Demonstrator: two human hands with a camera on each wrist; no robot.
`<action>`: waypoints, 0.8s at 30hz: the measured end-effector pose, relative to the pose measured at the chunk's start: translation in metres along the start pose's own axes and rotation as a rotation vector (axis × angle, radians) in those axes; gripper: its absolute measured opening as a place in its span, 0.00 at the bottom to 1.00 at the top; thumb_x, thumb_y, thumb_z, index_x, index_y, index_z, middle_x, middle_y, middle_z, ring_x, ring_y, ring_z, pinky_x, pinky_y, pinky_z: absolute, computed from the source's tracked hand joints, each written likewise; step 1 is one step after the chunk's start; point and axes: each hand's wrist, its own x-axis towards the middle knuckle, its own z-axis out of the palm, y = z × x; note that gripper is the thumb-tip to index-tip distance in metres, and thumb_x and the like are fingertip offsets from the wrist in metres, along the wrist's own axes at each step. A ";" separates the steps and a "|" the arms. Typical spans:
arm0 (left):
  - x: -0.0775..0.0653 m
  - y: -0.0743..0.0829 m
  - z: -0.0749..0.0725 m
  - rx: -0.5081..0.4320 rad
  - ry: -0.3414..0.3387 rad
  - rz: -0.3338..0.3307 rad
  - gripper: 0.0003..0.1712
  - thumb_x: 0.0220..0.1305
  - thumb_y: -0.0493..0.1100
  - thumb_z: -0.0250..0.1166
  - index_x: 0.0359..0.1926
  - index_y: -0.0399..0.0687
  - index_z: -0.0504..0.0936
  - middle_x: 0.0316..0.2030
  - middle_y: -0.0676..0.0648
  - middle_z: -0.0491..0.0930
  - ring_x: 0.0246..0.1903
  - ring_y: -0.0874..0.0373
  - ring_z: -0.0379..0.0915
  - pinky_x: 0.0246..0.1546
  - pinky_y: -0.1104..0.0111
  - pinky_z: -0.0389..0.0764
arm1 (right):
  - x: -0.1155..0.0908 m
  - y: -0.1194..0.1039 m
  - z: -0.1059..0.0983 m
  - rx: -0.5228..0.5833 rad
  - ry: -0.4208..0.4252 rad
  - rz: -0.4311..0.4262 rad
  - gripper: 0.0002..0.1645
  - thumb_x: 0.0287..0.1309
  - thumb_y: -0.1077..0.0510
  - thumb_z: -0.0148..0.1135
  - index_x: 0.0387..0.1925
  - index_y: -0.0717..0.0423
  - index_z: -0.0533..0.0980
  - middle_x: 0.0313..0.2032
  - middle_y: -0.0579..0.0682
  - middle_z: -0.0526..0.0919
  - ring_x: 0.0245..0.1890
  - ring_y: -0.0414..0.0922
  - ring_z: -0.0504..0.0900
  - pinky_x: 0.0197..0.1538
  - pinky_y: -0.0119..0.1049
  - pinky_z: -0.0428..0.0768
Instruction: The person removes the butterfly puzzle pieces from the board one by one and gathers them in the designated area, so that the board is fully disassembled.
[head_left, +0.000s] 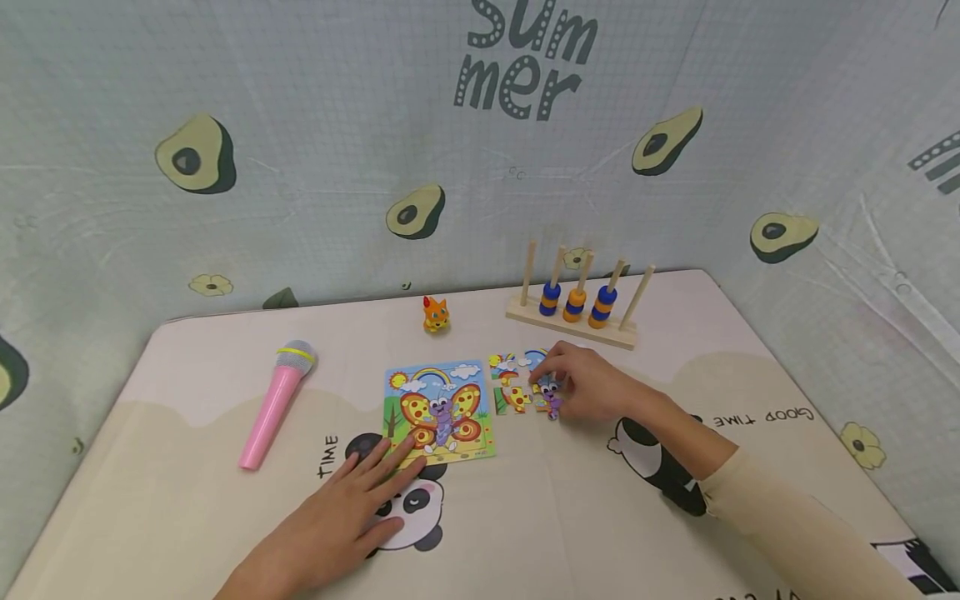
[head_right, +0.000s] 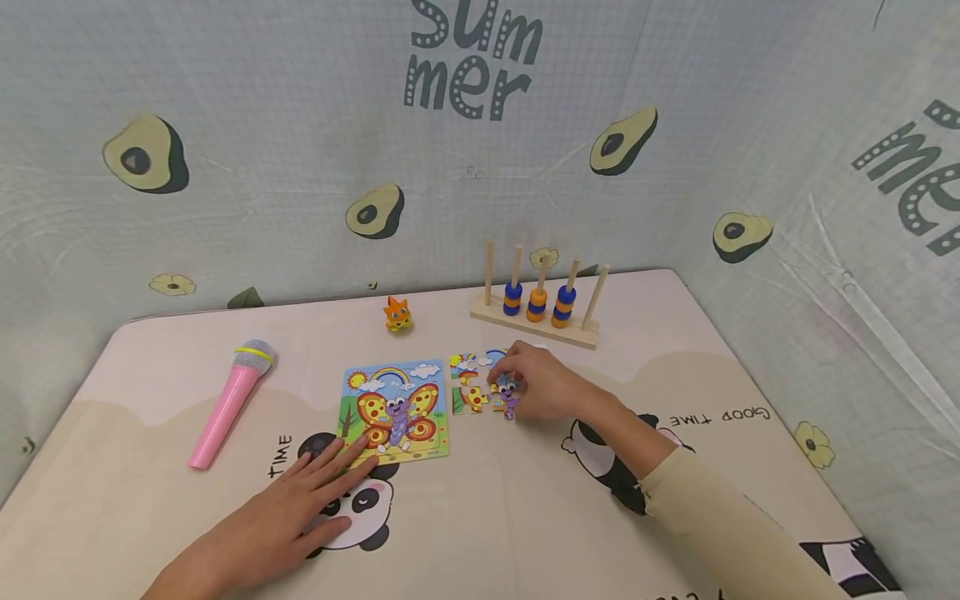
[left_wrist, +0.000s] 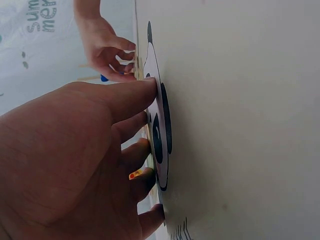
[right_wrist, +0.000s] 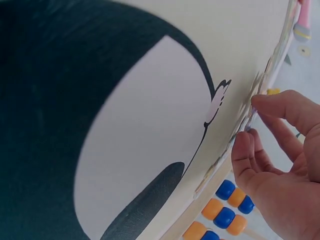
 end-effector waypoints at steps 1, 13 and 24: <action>0.000 0.000 0.000 0.001 0.000 0.002 0.37 0.76 0.58 0.60 0.81 0.62 0.62 0.82 0.55 0.54 0.81 0.44 0.50 0.75 0.41 0.59 | 0.000 0.000 0.000 -0.001 0.000 0.001 0.32 0.44 0.70 0.75 0.54 0.47 0.85 0.50 0.51 0.77 0.40 0.44 0.75 0.42 0.34 0.77; 0.000 0.000 -0.001 -0.003 0.001 0.001 0.37 0.76 0.58 0.60 0.81 0.62 0.61 0.83 0.55 0.53 0.81 0.44 0.50 0.75 0.40 0.59 | 0.001 0.000 -0.001 -0.029 -0.011 0.011 0.32 0.44 0.69 0.76 0.54 0.48 0.86 0.49 0.51 0.77 0.40 0.44 0.74 0.39 0.33 0.75; 0.002 -0.001 -0.005 -0.024 -0.044 0.004 0.37 0.77 0.59 0.58 0.81 0.60 0.61 0.83 0.52 0.53 0.81 0.41 0.50 0.75 0.39 0.59 | 0.002 -0.001 -0.003 -0.028 -0.021 0.002 0.32 0.44 0.71 0.72 0.54 0.49 0.86 0.50 0.51 0.78 0.45 0.46 0.76 0.40 0.33 0.76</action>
